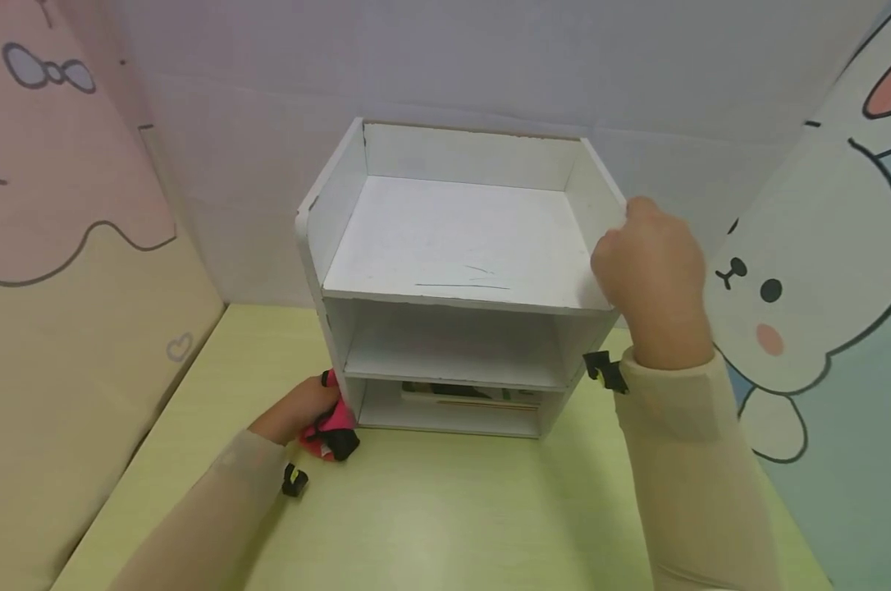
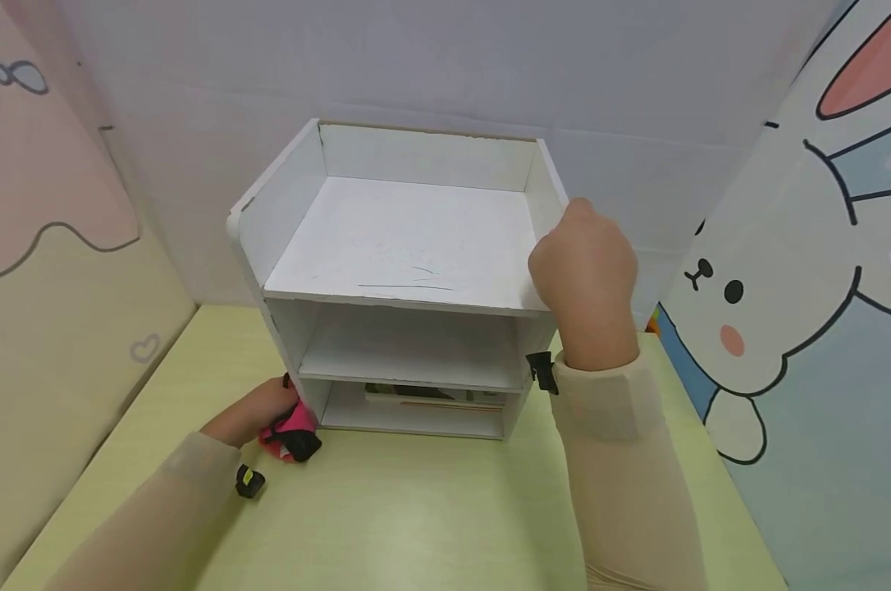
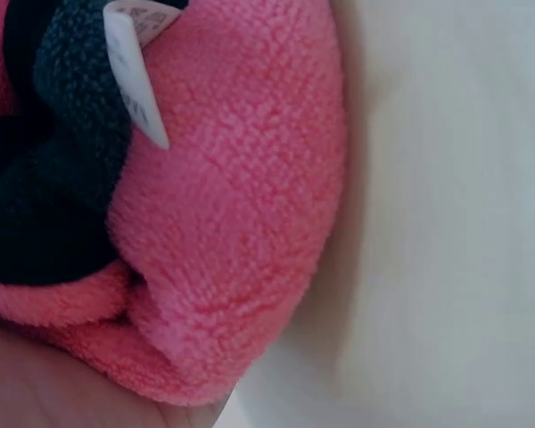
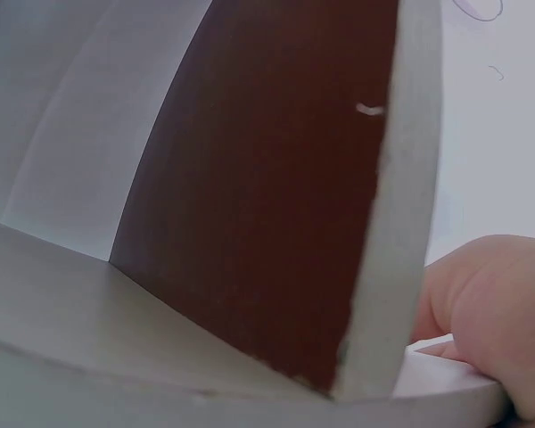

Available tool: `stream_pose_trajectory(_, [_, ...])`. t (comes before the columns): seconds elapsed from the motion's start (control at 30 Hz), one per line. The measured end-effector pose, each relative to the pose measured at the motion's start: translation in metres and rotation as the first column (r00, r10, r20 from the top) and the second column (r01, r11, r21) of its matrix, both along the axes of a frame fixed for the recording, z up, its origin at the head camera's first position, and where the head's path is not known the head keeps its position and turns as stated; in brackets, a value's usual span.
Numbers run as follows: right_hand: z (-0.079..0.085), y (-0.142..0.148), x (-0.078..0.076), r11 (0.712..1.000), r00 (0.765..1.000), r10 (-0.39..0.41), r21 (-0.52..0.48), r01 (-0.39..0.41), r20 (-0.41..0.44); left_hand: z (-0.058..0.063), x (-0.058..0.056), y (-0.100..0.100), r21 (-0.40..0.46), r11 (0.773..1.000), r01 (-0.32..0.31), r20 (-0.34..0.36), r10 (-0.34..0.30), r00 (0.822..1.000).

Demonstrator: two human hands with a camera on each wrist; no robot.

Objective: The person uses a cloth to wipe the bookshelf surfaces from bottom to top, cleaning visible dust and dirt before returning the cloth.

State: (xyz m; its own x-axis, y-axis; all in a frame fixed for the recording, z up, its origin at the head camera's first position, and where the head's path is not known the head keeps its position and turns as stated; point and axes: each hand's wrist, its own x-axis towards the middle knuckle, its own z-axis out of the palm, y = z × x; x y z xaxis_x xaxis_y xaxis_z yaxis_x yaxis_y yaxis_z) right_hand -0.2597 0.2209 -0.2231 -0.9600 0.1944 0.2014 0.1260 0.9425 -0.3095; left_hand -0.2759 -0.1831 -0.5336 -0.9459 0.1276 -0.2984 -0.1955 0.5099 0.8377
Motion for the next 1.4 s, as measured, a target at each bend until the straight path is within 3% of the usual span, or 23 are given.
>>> stream_pose_trajectory(0.17, [0.0, -0.001, -0.001, 1.0, 1.0, 0.012, 0.015, -0.012, 0.001, 0.0, 0.017, -0.004, 0.085, 0.996, -0.017, 0.045, 0.013, 0.999])
stream_pose_trajectory(0.37, [0.0, -0.001, 0.0, 0.999, 1.0, 0.015, 0.03, -0.014, -0.012, -0.001, 0.036, 0.001, 0.156, 0.983, -0.098, 0.096, 0.083, 0.992])
stream_pose_trajectory(0.47, [0.0, -0.002, -0.001, 0.999, 1.0, 0.019, 0.033, -0.018, -0.017, -0.001, 0.045, 0.004, 0.152, 0.977, -0.147, 0.105, 0.132, 0.986])
stream_pose_trajectory(0.63, [0.0, -0.005, -0.002, 1.0, 1.0, 0.024, 0.015, -0.024, -0.018, -0.002, 0.057, 0.004, 0.054, 0.978, -0.203, 0.083, 0.198, 0.977])
stream_pose_trajectory(0.7, [0.0, -0.005, -0.002, 1.0, 0.999, 0.027, 0.013, -0.026, -0.019, -0.002, 0.061, 0.002, 0.076, 0.974, -0.212, 0.096, 0.205, 0.974])
stream_pose_trajectory(0.9, [0.001, -0.002, -0.003, 0.999, 0.999, 0.041, 0.005, -0.041, -0.02, 0.008, 0.068, -0.006, 0.245, 0.936, -0.252, 0.137, 0.224, 0.965])
stream_pose_trajectory(1.13, [0.002, 0.004, -0.007, 0.996, 0.996, 0.084, -0.011, -0.084, -0.012, 0.023, 0.078, -0.017, 0.337, 0.89, -0.308, 0.119, 0.284, 0.951])
stream_pose_trajectory(1.27, [0.0, 0.017, 0.002, 0.985, 0.993, 0.115, -0.132, -0.116, -0.01, 0.029, 0.086, -0.017, 0.39, 0.86, -0.328, 0.09, 0.319, 0.944])
stream_pose_trajectory(1.4, [-0.012, 0.039, 0.03, 0.956, 0.996, 0.08, -0.281, -0.085, -0.029, 0.03, 0.096, -0.016, 0.394, 0.861, -0.321, 0.058, 0.326, 0.944])
